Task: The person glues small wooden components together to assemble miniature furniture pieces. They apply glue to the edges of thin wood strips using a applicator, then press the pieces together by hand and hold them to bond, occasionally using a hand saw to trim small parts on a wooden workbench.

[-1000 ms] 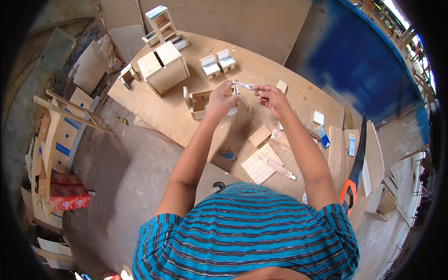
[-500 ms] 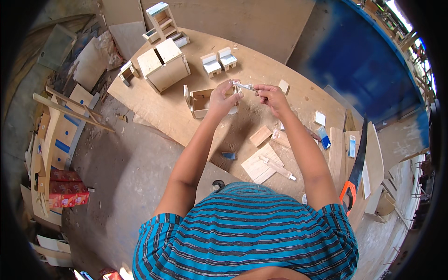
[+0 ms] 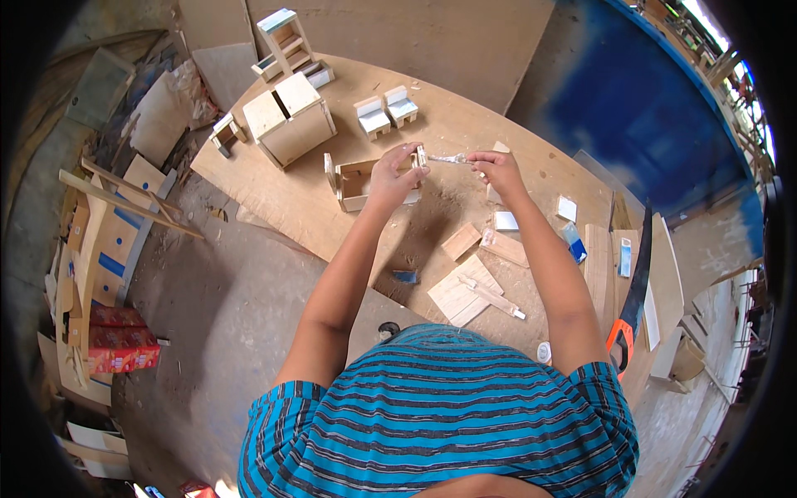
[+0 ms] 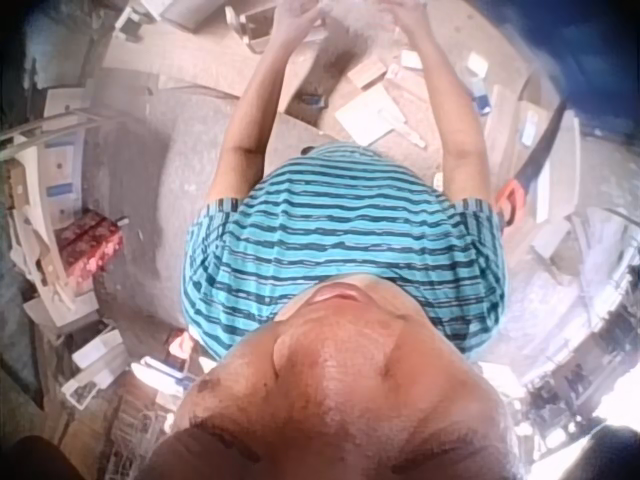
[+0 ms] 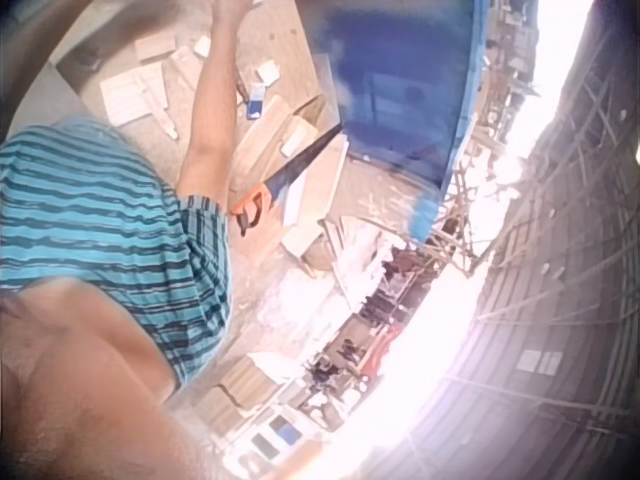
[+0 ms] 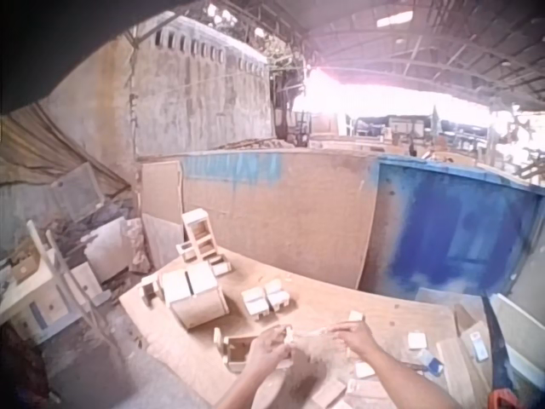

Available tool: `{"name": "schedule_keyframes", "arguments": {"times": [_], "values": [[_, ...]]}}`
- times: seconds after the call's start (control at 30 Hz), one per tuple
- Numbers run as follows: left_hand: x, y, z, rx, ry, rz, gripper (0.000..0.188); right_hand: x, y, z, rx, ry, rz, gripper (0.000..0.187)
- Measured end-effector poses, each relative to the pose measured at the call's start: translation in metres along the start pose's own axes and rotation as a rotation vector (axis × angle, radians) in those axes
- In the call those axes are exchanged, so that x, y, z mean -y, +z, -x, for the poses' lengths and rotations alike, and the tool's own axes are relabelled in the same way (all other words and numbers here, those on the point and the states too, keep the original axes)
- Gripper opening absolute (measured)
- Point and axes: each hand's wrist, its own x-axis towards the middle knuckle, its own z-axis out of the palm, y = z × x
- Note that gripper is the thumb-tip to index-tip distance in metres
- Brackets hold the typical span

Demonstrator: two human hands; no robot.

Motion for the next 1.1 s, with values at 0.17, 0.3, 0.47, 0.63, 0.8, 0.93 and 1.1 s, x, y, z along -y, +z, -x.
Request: {"name": "schedule_keyframes", "arguments": {"times": [0.17, 0.3, 0.47, 0.63, 0.8, 0.93, 1.1], "values": [[-0.005, 0.000, 0.004, -0.036, 0.014, -0.005, 0.063, 0.012, -0.008, 0.015, -0.003, -0.015, -0.142, 0.023], [-0.021, -0.004, 0.020, -0.172, 0.119, -0.008, 0.065, 0.032, -0.002, 0.044, 0.104, 0.032, -0.407, 0.025], [-0.038, -0.011, 0.054, -0.239, 0.175, 0.099, 0.056, 0.046, 0.015, 0.085, 0.192, 0.075, -0.577, 0.025], [-0.047, -0.003, 0.081, -0.052, 0.026, 0.378, 0.039, 0.056, 0.027, 0.126, 0.159, 0.131, -0.677, 0.026], [-0.043, -0.010, 0.119, 0.070, 0.076, 0.195, 0.031, 0.060, 0.001, 0.176, -0.006, -0.001, -0.535, 0.029], [-0.066, -0.006, 0.139, 0.221, 0.120, 0.107, 0.028, 0.053, -0.065, 0.245, -0.328, -0.076, -0.303, 0.028], [-0.101, 0.050, 0.149, 0.519, 0.348, 0.037, 0.031, 0.016, -0.113, 0.357, -0.739, -0.007, -0.097, 0.024]]}}
